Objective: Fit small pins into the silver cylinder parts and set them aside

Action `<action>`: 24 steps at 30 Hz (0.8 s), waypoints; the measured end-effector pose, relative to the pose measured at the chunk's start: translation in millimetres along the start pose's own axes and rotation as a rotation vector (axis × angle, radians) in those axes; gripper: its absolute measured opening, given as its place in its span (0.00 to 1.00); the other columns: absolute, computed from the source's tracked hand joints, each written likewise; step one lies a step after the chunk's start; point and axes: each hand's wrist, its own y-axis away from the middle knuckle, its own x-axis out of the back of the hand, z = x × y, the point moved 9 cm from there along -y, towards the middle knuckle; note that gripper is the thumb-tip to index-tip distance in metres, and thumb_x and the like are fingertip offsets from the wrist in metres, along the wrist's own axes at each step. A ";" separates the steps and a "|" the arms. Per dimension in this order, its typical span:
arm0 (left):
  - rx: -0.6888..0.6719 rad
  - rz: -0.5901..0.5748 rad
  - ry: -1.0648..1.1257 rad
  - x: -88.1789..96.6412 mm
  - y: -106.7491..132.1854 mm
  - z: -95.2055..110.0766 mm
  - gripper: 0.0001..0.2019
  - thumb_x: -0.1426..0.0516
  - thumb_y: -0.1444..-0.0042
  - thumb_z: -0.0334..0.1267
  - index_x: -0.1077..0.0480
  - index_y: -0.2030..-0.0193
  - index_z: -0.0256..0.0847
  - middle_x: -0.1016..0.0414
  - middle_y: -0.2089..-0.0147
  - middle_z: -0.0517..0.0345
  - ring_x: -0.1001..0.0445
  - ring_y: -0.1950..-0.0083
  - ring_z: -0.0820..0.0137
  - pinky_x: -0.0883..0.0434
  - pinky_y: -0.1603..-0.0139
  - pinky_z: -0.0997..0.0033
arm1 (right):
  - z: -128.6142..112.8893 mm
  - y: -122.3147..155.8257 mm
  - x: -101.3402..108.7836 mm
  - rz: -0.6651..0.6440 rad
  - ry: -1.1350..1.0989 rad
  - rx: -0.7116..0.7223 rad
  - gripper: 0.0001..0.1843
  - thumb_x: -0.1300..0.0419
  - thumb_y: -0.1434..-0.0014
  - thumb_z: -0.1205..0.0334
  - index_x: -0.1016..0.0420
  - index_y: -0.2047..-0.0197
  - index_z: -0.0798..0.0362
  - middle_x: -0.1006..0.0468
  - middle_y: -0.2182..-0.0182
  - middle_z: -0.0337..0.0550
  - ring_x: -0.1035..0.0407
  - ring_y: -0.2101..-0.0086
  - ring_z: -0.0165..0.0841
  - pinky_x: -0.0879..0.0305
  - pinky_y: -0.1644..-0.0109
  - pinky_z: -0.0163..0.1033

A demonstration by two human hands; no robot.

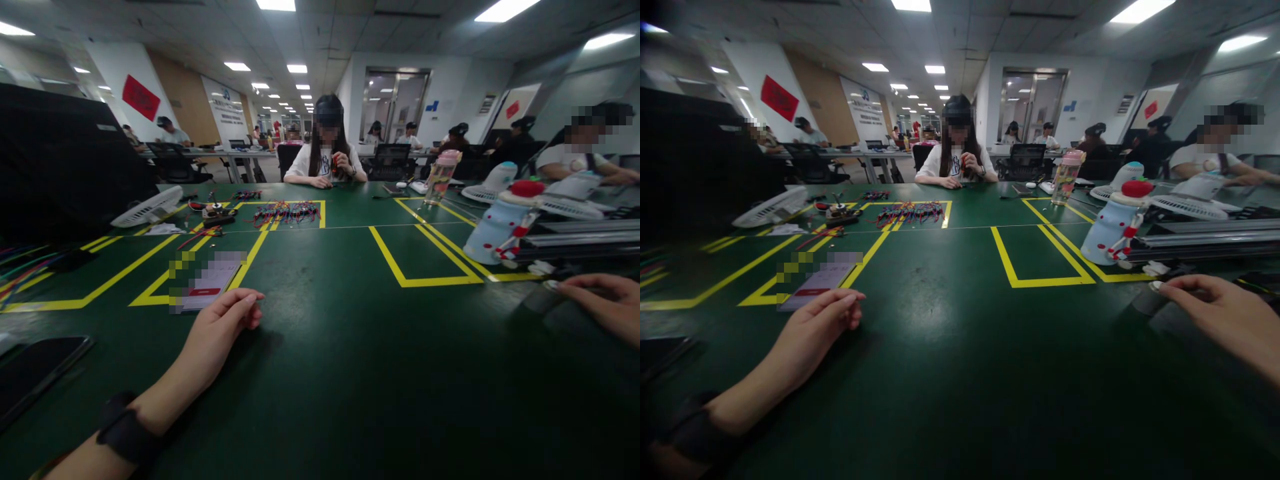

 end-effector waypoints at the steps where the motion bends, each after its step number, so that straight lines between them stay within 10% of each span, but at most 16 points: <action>1: -0.001 -0.001 0.004 0.1 0.1 -0.3 0.10 0.39 0.47 0.42 0.25 0.62 0.39 0.27 0.73 0.61 0.31 0.71 0.73 0.33 0.69 0.74 | 2.9 0.1 -1.0 -0.003 0.012 -0.033 0.27 0.44 0.52 0.37 0.25 0.59 0.50 0.25 0.70 0.49 0.35 0.75 0.37 0.40 0.70 0.42; 24: -0.030 -0.010 0.005 1.0 1.4 -0.2 0.09 0.39 0.47 0.40 0.25 0.62 0.39 0.27 0.72 0.60 0.31 0.71 0.72 0.33 0.69 0.74 | -7.0 8.8 0.2 0.011 -0.045 -0.148 0.25 0.41 0.53 0.42 0.25 0.59 0.52 0.24 0.64 0.50 0.33 0.69 0.39 0.39 0.64 0.44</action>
